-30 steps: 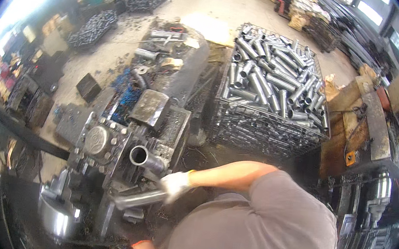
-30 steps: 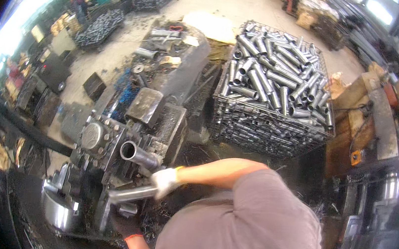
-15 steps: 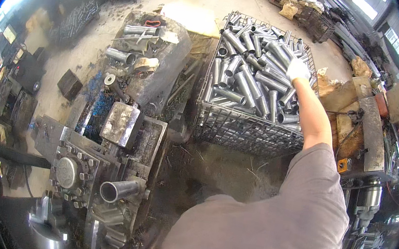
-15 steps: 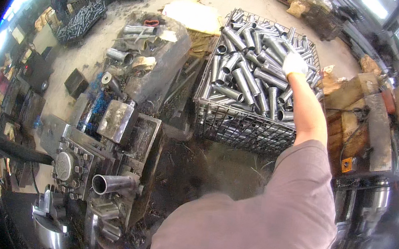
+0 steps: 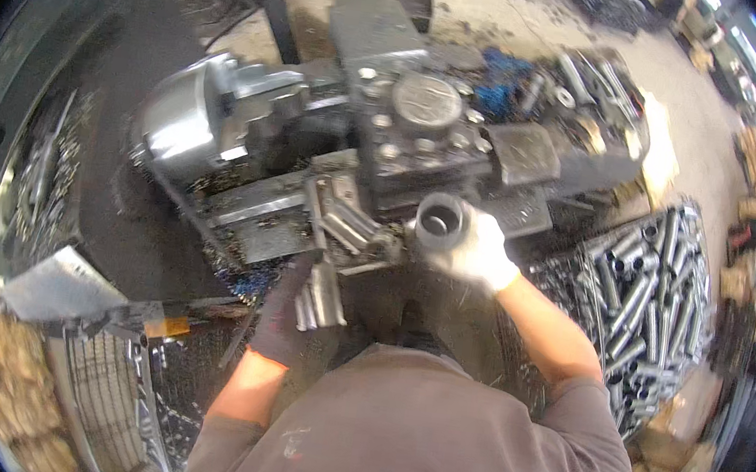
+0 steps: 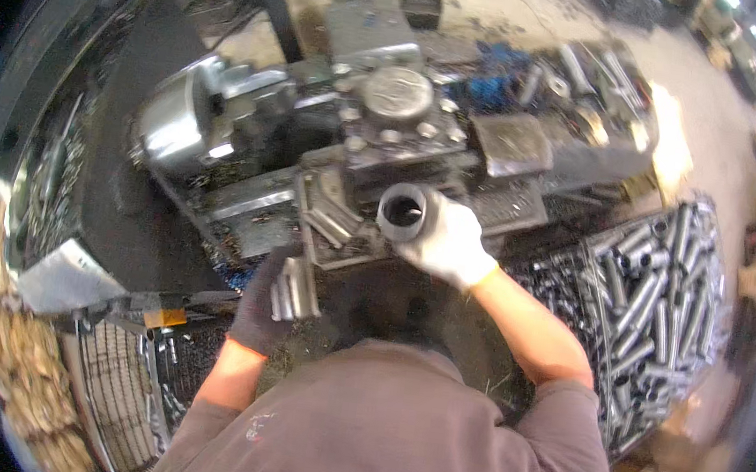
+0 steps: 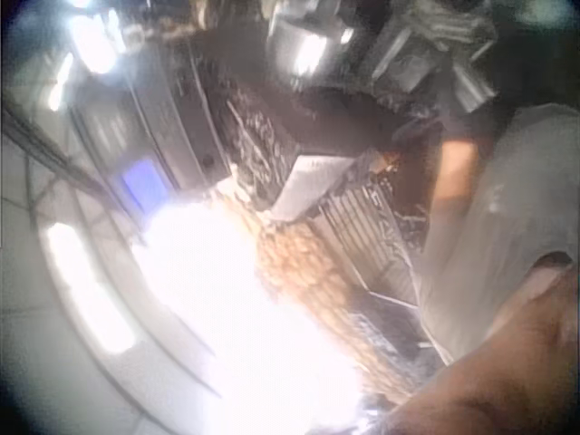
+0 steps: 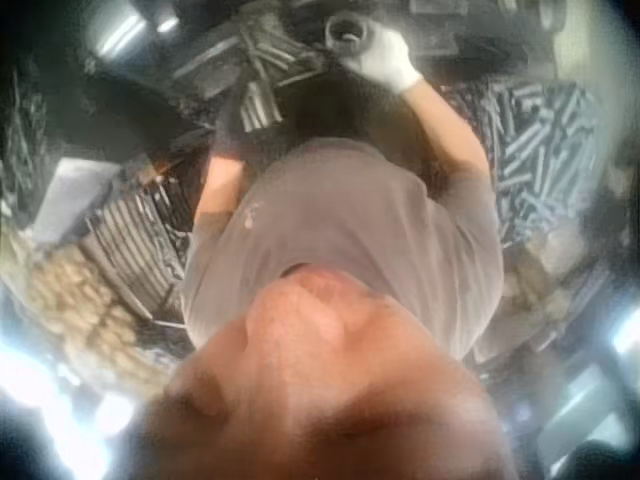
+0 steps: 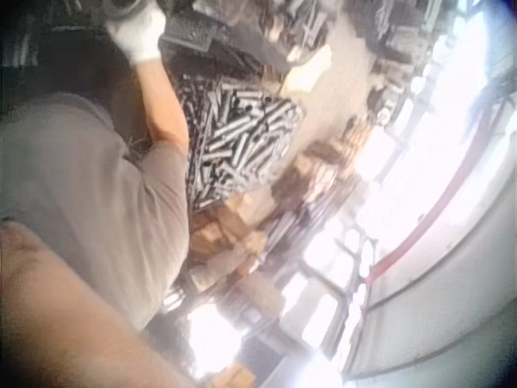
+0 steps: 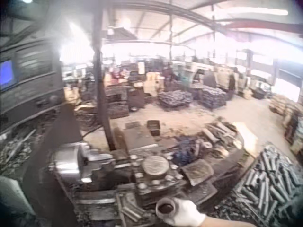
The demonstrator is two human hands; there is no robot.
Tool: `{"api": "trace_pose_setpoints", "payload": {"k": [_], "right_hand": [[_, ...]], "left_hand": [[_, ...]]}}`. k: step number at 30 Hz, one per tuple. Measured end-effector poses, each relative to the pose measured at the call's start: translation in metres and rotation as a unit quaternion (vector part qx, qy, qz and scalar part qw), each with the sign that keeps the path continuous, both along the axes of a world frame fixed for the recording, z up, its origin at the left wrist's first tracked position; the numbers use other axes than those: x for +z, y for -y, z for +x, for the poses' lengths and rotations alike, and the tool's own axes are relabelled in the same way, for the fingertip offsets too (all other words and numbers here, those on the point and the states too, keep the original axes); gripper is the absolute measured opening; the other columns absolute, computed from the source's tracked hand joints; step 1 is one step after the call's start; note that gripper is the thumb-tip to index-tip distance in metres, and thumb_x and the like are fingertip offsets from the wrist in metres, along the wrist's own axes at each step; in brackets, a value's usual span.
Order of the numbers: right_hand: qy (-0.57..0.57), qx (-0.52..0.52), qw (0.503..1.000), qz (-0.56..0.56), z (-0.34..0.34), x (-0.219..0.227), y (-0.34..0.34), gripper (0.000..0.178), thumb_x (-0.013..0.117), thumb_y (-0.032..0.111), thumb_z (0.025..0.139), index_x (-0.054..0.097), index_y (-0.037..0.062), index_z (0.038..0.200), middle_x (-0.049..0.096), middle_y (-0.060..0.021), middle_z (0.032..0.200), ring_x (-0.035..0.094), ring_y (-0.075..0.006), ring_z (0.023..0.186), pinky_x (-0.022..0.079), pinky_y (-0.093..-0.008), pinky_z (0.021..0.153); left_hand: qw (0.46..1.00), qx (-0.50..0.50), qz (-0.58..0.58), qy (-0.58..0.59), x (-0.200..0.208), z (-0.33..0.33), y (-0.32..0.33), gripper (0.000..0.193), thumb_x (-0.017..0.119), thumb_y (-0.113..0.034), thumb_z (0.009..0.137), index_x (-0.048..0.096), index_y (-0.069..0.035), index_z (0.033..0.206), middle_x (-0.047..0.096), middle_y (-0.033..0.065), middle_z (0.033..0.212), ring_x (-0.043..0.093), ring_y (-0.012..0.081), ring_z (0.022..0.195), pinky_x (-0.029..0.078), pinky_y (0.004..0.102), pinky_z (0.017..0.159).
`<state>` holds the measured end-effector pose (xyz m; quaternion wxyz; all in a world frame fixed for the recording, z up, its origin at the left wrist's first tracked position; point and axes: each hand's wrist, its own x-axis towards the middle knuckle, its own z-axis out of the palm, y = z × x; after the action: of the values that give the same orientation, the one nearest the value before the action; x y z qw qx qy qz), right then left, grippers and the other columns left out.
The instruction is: The person puts on gloves and repeatedly loads cylindrical metal parts into a lathe chuck, operates the machine, and removes the finished parts into a nearby crate. The cycle of loading, machining, and unloading is repeated throughout the clip.
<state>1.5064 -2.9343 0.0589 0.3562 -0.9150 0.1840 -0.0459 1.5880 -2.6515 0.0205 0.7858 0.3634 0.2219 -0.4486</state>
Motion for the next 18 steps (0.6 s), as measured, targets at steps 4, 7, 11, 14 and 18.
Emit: {"api": "trace_pose_setpoints", "payload": {"k": [4, 7, 11, 14, 18], "right_hand": [[0.146, 0.368, 0.912, -0.112, 0.010, -0.018, -0.054, 0.055, 0.074, 0.007, 0.082, 0.066, 0.0086, 0.137, 0.063, -0.0200, 0.145, 0.071, -0.0351, 0.121, 0.060, -0.0436, 0.096], [0.004, 0.209, 0.973, -0.096, 0.044, -0.055, -0.088, 0.061, 0.067, 0.011, 0.089, 0.056, 0.0050, 0.148, 0.064, -0.0264, 0.134, 0.070, -0.0417, 0.115, 0.060, -0.0475, 0.094], [-0.100, 0.113, 0.977, -0.149, 0.090, -0.085, -0.080, 0.042, 0.068, 0.024, 0.092, 0.066, 0.0025, 0.128, 0.075, -0.0245, 0.108, 0.073, -0.0466, 0.096, 0.060, -0.0510, 0.084], [-0.056, 0.158, 0.986, 0.002, 0.105, -0.076, -0.059, 0.066, 0.073, 0.040, 0.090, 0.063, -0.0090, 0.133, 0.077, -0.0222, 0.108, 0.075, -0.0387, 0.099, 0.059, -0.0445, 0.088], [-0.065, 0.140, 0.969, 0.194, 0.120, -0.044, -0.061, 0.082, 0.074, 0.053, 0.090, 0.059, -0.0077, 0.143, 0.073, -0.0285, 0.123, 0.072, -0.0359, 0.115, 0.054, -0.0409, 0.100]], "left_hand": [[0.991, -0.093, -0.040, 0.089, -0.006, 0.001, -0.011, 0.065, 0.061, -0.061, 0.105, 0.062, -0.006, 0.141, 0.071, 0.0128, 0.121, 0.071, 0.0255, 0.112, 0.060, 0.0445, 0.096], [0.992, -0.006, -0.035, 0.121, -0.022, 0.027, -0.016, 0.059, 0.065, -0.060, 0.102, 0.062, -0.008, 0.131, 0.073, 0.0135, 0.112, 0.073, 0.0285, 0.101, 0.061, 0.0465, 0.093], [0.981, 0.051, -0.029, 0.182, -0.044, 0.076, -0.028, 0.050, 0.065, -0.056, 0.103, 0.066, -0.010, 0.122, 0.073, 0.0087, 0.093, 0.076, 0.0260, 0.083, 0.065, 0.0426, 0.074], [0.983, 0.062, -0.004, 0.173, -0.041, 0.094, -0.023, 0.055, 0.064, -0.059, 0.103, 0.064, -0.012, 0.130, 0.073, 0.0060, 0.095, 0.075, 0.0199, 0.082, 0.066, 0.0381, 0.071], [0.956, 0.161, -0.079, 0.234, -0.015, 0.086, 0.013, 0.080, 0.070, -0.064, 0.097, 0.051, -0.009, 0.152, 0.065, 0.0154, 0.131, 0.064, 0.0310, 0.121, 0.055, 0.0483, 0.106]]}}
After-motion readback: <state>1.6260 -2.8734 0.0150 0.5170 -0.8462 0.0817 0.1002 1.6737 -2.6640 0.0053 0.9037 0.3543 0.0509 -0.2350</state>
